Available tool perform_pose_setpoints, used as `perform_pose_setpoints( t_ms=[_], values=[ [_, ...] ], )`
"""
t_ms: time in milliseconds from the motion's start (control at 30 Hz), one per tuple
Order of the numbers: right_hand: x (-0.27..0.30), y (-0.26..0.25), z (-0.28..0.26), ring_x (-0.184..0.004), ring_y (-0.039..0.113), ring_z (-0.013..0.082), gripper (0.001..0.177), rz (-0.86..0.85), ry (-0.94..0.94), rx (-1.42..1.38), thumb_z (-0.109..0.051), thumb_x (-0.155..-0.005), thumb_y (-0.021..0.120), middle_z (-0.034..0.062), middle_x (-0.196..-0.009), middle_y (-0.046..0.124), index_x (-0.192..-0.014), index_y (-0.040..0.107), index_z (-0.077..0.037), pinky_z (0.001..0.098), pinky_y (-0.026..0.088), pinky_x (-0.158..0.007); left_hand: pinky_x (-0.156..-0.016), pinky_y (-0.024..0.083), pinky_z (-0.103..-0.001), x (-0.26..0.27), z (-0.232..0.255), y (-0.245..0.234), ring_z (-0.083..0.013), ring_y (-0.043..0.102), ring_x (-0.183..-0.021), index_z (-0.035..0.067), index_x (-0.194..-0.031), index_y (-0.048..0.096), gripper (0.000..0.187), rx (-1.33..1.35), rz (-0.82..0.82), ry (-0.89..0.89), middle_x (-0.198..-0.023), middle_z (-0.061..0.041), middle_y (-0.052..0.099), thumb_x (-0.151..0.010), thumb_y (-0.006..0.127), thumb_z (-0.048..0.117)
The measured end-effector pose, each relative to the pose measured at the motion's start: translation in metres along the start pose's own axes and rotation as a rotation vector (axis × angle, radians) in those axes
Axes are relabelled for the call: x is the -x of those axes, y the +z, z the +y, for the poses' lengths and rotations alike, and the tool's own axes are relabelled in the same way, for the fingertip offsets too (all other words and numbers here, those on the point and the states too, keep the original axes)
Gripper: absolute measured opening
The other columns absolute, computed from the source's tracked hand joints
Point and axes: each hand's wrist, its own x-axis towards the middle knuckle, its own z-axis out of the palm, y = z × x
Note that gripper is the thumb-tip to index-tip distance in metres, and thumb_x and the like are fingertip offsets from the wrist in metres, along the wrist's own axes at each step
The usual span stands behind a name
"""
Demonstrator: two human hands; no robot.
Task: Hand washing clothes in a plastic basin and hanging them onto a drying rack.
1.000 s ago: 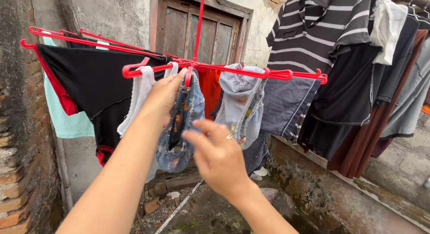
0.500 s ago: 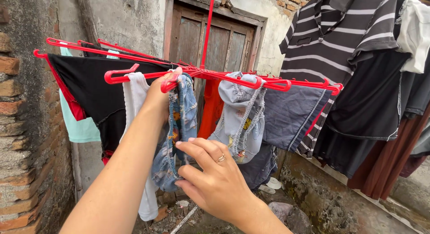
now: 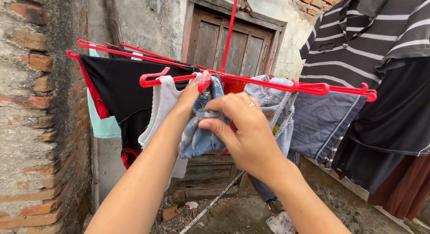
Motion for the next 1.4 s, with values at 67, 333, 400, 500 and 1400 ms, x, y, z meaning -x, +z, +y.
perform_pose_setpoints(
  t_ms=[67, 333, 400, 500, 1400],
  values=[
    [-0.011, 0.002, -0.002, -0.098, 0.061, 0.0284, 0.026, 0.07, -0.03, 0.068, -0.022, -0.09, 0.08, 0.0076, -0.099, 0.065, -0.107, 0.067, -0.006, 0.0403, 0.044, -0.09, -0.072, 0.057, -0.033, -0.012, -0.002, -0.015, -0.0133, 0.069, -0.081, 0.008, -0.096, 0.07, 0.025, -0.571, -0.152, 0.336, -0.089, -0.002, 0.075, -0.099, 0.055, 0.028],
    [-0.039, 0.004, -0.015, -0.107, 0.06, 0.0271, 0.027, 0.348, -0.325, 0.237, -0.019, -0.098, 0.082, 0.0076, -0.125, 0.058, -0.116, 0.065, -0.008, 0.0383, 0.052, -0.092, -0.111, 0.048, -0.033, 0.1, 0.052, 0.057, -0.0193, 0.056, -0.127, 0.005, -0.132, 0.054, 0.031, -0.627, -0.572, 0.783, -0.131, -0.008, 0.058, -0.102, 0.061, 0.01],
    [-0.044, 0.0, -0.015, -0.105, 0.06, 0.0262, 0.027, 0.38, -0.337, 0.253, -0.02, -0.099, 0.082, 0.0086, -0.127, 0.059, -0.115, 0.064, -0.008, 0.0373, 0.053, -0.09, -0.115, 0.044, -0.032, 0.104, 0.061, 0.064, -0.0189, 0.053, -0.132, 0.006, -0.137, 0.051, 0.034, -0.601, -0.571, 0.775, -0.136, -0.007, 0.055, -0.105, 0.06, 0.011],
    [-0.048, -0.005, -0.012, -0.1, 0.064, 0.0262, 0.024, 0.364, -0.293, 0.223, -0.018, -0.103, 0.081, 0.0062, -0.114, 0.063, -0.117, 0.065, -0.006, 0.0354, 0.053, -0.085, -0.113, 0.044, -0.034, 0.123, 0.074, 0.074, -0.0212, 0.054, -0.132, 0.005, -0.139, 0.051, 0.035, -0.951, -0.461, 1.061, -0.138, -0.009, 0.056, -0.106, 0.06, 0.01],
    [-0.061, -0.015, 0.041, -0.08, 0.07, 0.0096, 0.041, -0.195, 0.708, -0.982, -0.037, -0.104, 0.056, 0.0034, -0.092, 0.078, -0.102, 0.075, -0.001, 0.0279, 0.057, -0.077, -0.093, 0.054, -0.036, 0.232, 0.032, 0.086, -0.0251, 0.068, -0.106, 0.006, -0.133, 0.057, 0.041, -0.884, 0.502, 1.067, -0.117, -0.013, 0.065, -0.096, 0.05, -0.008]
  ],
)
